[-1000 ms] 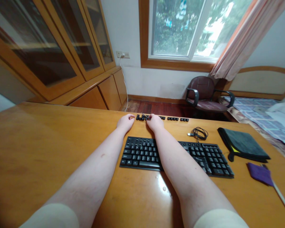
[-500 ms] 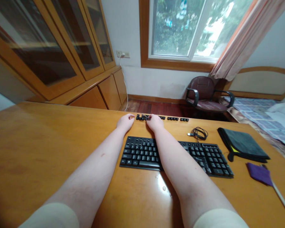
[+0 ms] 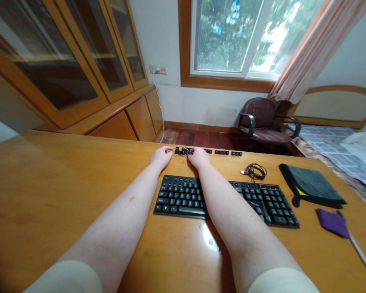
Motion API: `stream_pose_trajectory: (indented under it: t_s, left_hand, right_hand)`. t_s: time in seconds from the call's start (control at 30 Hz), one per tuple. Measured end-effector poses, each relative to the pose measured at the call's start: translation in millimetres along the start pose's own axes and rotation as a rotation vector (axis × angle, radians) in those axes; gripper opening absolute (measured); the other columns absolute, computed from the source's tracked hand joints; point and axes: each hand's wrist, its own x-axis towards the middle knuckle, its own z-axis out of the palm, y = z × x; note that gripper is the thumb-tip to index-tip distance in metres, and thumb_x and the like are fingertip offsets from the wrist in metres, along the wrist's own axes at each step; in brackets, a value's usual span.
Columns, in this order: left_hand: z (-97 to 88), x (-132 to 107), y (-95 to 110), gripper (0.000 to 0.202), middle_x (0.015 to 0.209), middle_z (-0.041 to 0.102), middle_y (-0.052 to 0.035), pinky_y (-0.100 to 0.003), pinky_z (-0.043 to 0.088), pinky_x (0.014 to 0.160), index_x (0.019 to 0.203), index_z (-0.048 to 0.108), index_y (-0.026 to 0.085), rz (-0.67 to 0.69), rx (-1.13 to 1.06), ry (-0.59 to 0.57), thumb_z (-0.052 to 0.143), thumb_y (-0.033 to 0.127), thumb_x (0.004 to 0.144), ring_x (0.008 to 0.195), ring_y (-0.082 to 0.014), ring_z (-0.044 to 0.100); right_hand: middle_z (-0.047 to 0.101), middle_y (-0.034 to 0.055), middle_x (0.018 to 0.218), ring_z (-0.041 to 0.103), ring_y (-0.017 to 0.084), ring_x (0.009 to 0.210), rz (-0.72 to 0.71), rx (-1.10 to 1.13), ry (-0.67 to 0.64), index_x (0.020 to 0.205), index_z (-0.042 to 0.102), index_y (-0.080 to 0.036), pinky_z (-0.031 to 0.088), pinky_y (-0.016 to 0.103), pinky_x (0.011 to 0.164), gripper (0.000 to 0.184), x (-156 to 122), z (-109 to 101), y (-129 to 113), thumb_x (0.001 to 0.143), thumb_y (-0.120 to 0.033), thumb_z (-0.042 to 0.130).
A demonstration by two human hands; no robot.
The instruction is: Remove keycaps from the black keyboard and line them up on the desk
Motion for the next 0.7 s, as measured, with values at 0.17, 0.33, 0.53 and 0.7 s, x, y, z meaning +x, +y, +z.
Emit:
stream_pose_trajectory:
  t_s: [0.17, 0.33, 0.53, 0.7]
  left_hand:
    - [0.4, 0.2, -0.8, 0.025, 0.092, 0.069, 0.0006, -0.027, 0.044, 0.072, 0.097, 0.065, 0.031, 0.005, 0.007, 0.000, 0.051, 0.034, 0.078, 0.084, -0.0188, 0.061]
    - [1.7, 1.2, -1.9, 0.025, 0.092, 0.069, 0.0008, -0.027, 0.044, 0.071, 0.097, 0.065, 0.031, 0.024, 0.015, 0.003, 0.050, 0.033, 0.078, 0.082, -0.0186, 0.061]
    - [1.5, 1.1, -2.2, 0.025, 0.091, 0.069, 0.0007, -0.028, 0.044, 0.070, 0.097, 0.065, 0.031, 0.030, 0.009, 0.007, 0.050, 0.032, 0.078, 0.083, -0.0192, 0.061]
    - [1.6, 1.0, -2.4, 0.024, 0.091, 0.069, 0.0017, -0.028, 0.044, 0.070, 0.096, 0.065, 0.032, 0.021, 0.005, 0.008, 0.050, 0.032, 0.077, 0.084, -0.0194, 0.061]
  right_hand:
    - [0.068, 0.0052, 0.089, 0.061, 0.020, 0.084, -0.004, -0.016, -0.012, 0.082, 0.065, -0.024, 0.044, 0.028, 0.071, 0.018, -0.2, -0.4, -0.3, 0.075, -0.036, 0.054]
    - [0.068, 0.0053, 0.088, 0.061, 0.020, 0.082, -0.001, -0.023, -0.011, 0.081, 0.065, -0.024, 0.044, 0.028, 0.070, 0.018, -0.7, -0.5, -0.7, 0.075, -0.036, 0.053]
    - [0.068, 0.0050, 0.088, 0.061, 0.021, 0.084, -0.004, -0.008, -0.007, 0.082, 0.065, -0.024, 0.044, 0.028, 0.069, 0.018, -0.4, -0.8, -0.1, 0.074, -0.037, 0.054]
    - [0.068, 0.0045, 0.092, 0.061, 0.019, 0.085, 0.028, 0.020, 0.006, 0.090, 0.063, -0.024, 0.044, 0.027, 0.071, 0.022, -0.5, -0.9, -0.2, 0.074, -0.037, 0.056]
